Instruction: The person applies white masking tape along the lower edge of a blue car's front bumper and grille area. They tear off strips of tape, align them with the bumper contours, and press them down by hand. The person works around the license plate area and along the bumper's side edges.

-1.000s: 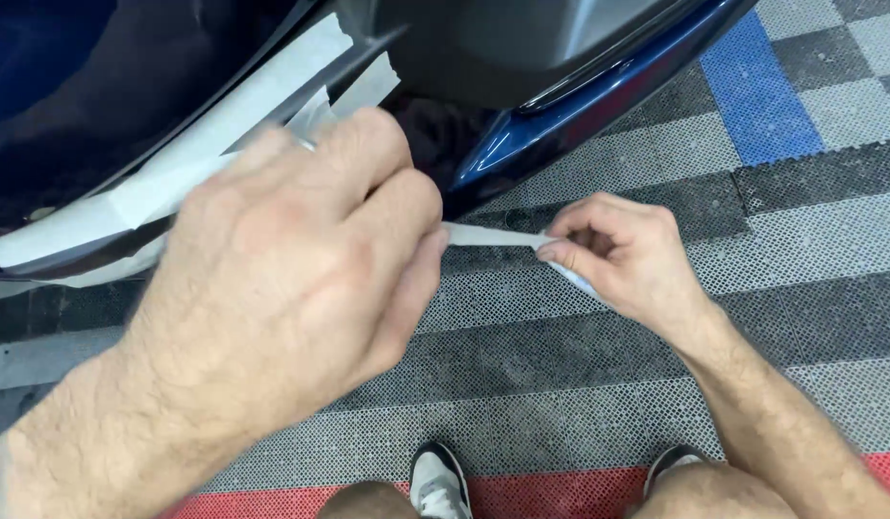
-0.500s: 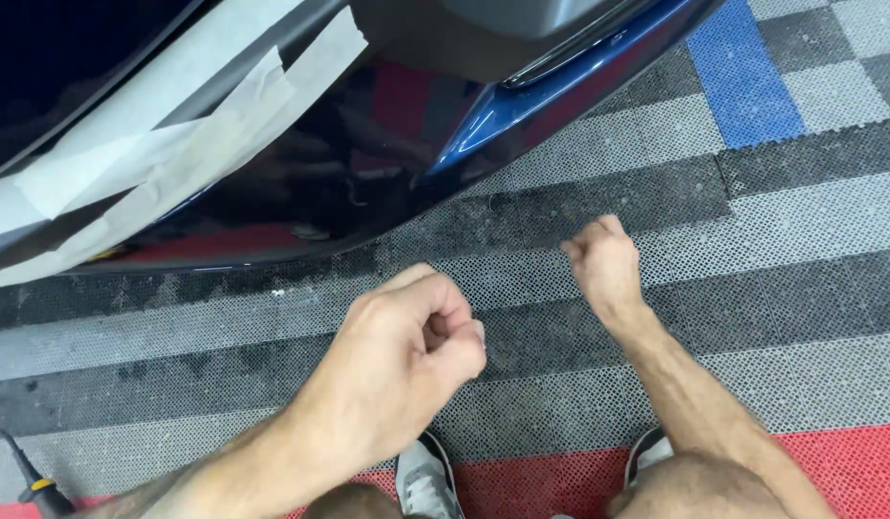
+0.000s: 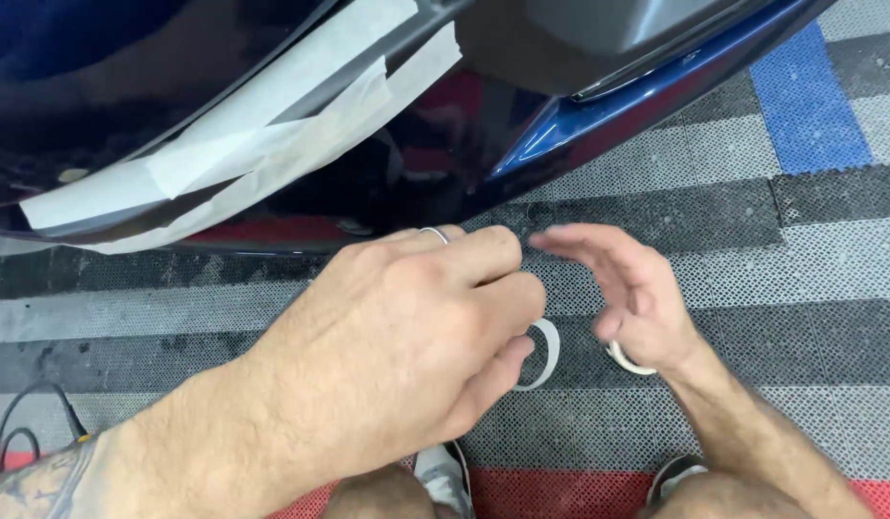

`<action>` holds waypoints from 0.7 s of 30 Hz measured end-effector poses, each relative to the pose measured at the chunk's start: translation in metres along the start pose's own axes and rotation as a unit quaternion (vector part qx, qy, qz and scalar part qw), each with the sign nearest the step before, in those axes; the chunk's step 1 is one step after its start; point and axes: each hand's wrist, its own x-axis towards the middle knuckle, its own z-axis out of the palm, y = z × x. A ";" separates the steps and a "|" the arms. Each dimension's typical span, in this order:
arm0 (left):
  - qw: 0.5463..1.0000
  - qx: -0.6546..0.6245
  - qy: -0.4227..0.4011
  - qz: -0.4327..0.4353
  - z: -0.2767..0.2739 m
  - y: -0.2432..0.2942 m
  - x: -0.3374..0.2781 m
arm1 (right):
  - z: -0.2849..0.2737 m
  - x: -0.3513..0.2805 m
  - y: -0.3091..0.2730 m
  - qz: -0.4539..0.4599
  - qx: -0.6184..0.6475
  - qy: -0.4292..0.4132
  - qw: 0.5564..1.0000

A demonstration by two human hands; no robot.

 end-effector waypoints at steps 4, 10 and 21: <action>0.962 0.229 0.105 0.101 -0.015 -0.007 0.006 | 0.030 0.042 -0.063 -0.174 -0.228 0.037 0.957; 0.890 0.403 0.183 0.110 -0.033 -0.034 0.007 | 0.010 0.074 -0.064 -0.197 -0.378 0.112 0.898; 0.825 0.489 0.234 0.164 -0.038 -0.057 0.019 | 0.001 0.094 -0.046 -0.308 -0.500 0.159 0.794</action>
